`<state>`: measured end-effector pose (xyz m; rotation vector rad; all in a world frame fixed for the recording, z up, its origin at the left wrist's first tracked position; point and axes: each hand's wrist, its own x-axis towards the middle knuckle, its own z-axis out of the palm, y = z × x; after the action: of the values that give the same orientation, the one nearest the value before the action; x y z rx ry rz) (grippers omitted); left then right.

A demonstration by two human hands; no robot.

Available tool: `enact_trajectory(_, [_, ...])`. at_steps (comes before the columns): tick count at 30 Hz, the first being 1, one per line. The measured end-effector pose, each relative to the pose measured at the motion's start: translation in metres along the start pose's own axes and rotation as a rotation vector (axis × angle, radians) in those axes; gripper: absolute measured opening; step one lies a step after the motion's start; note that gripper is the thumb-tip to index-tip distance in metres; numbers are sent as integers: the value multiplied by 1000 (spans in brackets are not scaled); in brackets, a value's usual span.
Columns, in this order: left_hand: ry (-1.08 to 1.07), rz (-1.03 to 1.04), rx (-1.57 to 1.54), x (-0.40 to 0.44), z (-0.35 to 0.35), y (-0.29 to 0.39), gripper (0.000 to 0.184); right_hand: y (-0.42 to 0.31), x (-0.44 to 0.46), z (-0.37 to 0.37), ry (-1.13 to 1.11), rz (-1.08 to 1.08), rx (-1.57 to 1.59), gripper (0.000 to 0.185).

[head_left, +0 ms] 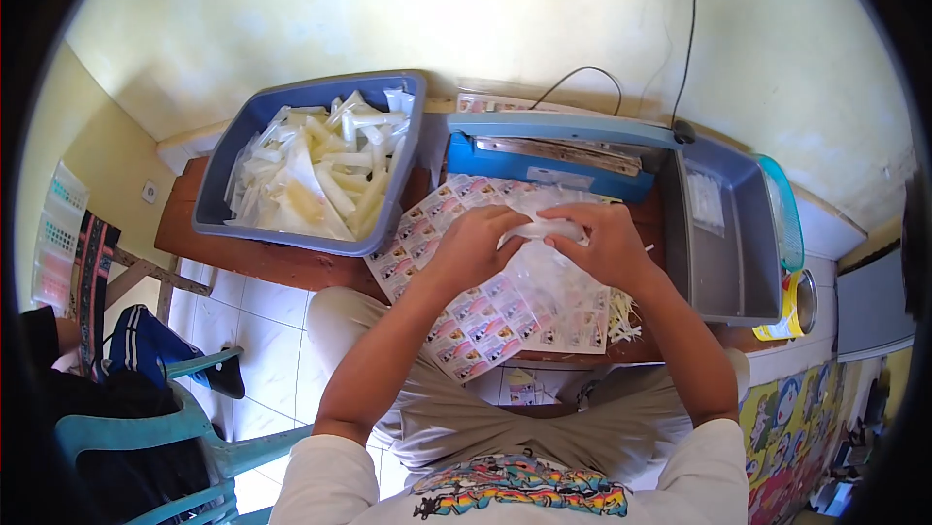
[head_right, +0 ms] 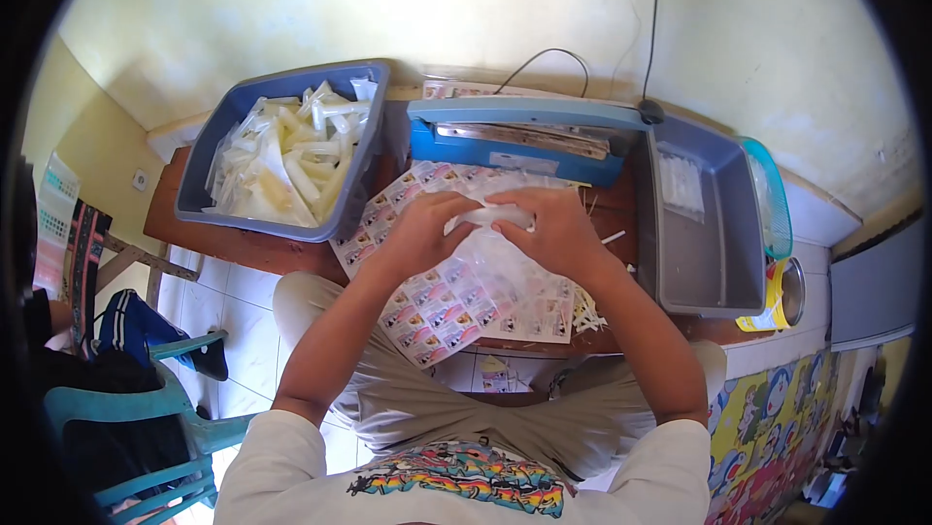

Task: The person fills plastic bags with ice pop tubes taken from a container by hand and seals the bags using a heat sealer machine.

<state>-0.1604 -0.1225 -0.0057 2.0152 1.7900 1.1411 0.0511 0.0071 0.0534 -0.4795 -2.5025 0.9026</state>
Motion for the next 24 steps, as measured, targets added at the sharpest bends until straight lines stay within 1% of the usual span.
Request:
enact_trajectory(2, [-17,18,-6,-1,18,4,26,14,-22,3,26,17,18,33])
enact_trajectory(4, [-43,49,-13,-1,32,8,33,20,-39,1,57,36,38,31])
enact_trajectory(5, [-58,52,-15,-2,38,9,33,21,-47,0,56,74,26,29])
enact_trajectory(7, [-74,67,-14,-1,42,18,42,22,-60,-3,63,126,20,28])
enact_trajectory(8, [-85,68,-18,-1,45,22,42,22,-66,-5,61,153,14,27])
enact_trajectory(10, [-28,141,38,0,48,26,49,26,-74,-7,61,180,11,25])
enact_trajectory(11, [-36,142,38,0,49,26,49,29,-78,-7,73,173,-3,25])
enact_trajectory(13, [-46,140,140,-1,51,26,42,32,-87,-7,88,178,-12,24])
enact_trajectory(14, [-54,141,136,-1,55,23,42,32,-90,-8,89,199,1,24])
enact_trajectory(16, [-24,127,123,-2,63,16,31,33,-95,-7,86,225,14,23])
enact_trajectory(17, [-24,126,119,-2,66,12,31,33,-97,-7,90,224,32,23])
enact_trajectory(19, [-37,186,181,1,69,8,21,33,-98,-7,91,223,48,23])
enact_trajectory(23, [-5,167,149,7,72,3,16,33,-98,-11,78,187,35,21])
enact_trajectory(24, [13,130,124,8,71,5,15,32,-97,-11,62,176,47,21])
